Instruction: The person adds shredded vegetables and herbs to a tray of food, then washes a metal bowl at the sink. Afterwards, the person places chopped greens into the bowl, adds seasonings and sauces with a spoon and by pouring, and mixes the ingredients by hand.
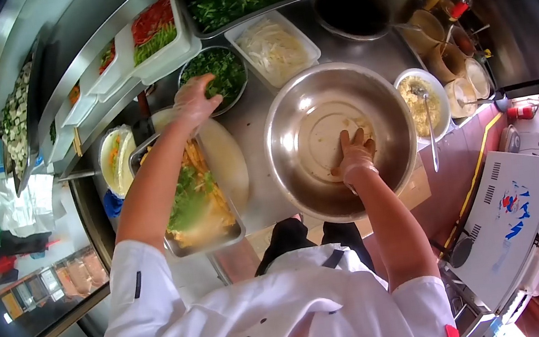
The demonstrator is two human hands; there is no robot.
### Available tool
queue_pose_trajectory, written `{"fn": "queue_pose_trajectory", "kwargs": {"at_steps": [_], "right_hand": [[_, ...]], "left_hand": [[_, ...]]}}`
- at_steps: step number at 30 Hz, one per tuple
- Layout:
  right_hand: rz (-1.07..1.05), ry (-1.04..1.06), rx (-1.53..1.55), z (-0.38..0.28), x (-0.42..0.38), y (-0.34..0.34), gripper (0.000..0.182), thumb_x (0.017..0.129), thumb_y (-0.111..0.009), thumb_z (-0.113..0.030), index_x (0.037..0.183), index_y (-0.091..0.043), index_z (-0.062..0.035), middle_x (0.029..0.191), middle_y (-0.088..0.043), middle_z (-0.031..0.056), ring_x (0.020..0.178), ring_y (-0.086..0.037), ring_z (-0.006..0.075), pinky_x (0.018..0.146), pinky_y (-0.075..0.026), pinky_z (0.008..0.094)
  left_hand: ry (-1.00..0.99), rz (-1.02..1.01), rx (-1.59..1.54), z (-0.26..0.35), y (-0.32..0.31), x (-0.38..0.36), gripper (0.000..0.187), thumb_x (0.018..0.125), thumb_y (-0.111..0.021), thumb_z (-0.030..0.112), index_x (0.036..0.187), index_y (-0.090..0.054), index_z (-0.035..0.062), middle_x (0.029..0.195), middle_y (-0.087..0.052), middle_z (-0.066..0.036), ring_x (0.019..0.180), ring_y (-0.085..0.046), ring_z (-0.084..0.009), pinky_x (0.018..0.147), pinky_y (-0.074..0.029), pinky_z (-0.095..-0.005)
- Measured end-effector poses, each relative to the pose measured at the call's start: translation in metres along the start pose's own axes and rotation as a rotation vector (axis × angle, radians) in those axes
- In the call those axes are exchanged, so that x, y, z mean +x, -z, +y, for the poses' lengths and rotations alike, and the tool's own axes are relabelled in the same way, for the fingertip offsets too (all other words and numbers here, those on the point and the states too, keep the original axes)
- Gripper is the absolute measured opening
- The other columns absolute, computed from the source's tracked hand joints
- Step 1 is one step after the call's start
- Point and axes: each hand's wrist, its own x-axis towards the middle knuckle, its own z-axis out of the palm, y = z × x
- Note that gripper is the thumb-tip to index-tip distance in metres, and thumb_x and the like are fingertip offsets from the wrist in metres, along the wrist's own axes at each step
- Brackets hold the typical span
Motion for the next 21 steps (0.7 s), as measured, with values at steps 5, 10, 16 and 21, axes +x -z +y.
{"fn": "queue_pose_trajectory", "kwargs": {"at_steps": [5,10,16,21], "right_hand": [[-0.031,0.017,0.098,0.011,0.006,-0.004,0.119,0.067,-0.092,-0.031,0.160,-0.019,-0.0217,0.165,-0.013,0.0280,0.149,-0.022,0.0536,0.124,-0.021,0.0488],[-0.028,0.004,0.103,0.011,0.006,-0.002,0.117,0.069,-0.092,-0.028,0.160,-0.020,-0.0233,0.167,-0.011,0.0257,0.149,-0.022,0.0559,0.123,-0.025,0.0484],[-0.008,0.019,0.153,0.012,0.003,-0.003,0.114,0.071,-0.091,-0.023,0.160,-0.020,-0.0244,0.167,-0.014,0.0222,0.149,-0.021,0.0553,0.121,-0.030,0.0517],[-0.006,0.010,0.072,0.008,0.002,0.002,0.115,0.068,-0.092,-0.025,0.159,-0.021,-0.0238,0.162,-0.020,0.0225,0.146,-0.024,0.0558,0.119,-0.034,0.0517]], "left_hand": [[0.117,-0.162,0.138,0.009,-0.032,0.058,0.053,0.082,-0.080,0.027,0.131,-0.067,0.0132,0.147,-0.052,-0.019,0.133,-0.054,-0.0350,0.109,-0.047,-0.0413],[0.261,-0.050,-0.047,-0.055,-0.059,0.081,0.051,0.078,-0.080,0.024,0.126,-0.069,0.0116,0.127,-0.066,-0.021,0.114,-0.066,-0.0362,0.098,-0.053,-0.0424],[0.616,0.031,-0.723,-0.072,-0.042,0.069,0.061,0.085,-0.077,0.017,0.143,-0.057,0.0088,0.109,-0.071,-0.014,0.083,-0.066,-0.0240,0.074,-0.053,-0.0395],[0.340,-0.016,-0.309,-0.045,-0.036,0.070,0.071,0.080,-0.079,0.027,0.144,-0.055,0.0097,0.121,-0.067,-0.019,0.105,-0.066,-0.0320,0.091,-0.053,-0.0408]]}}
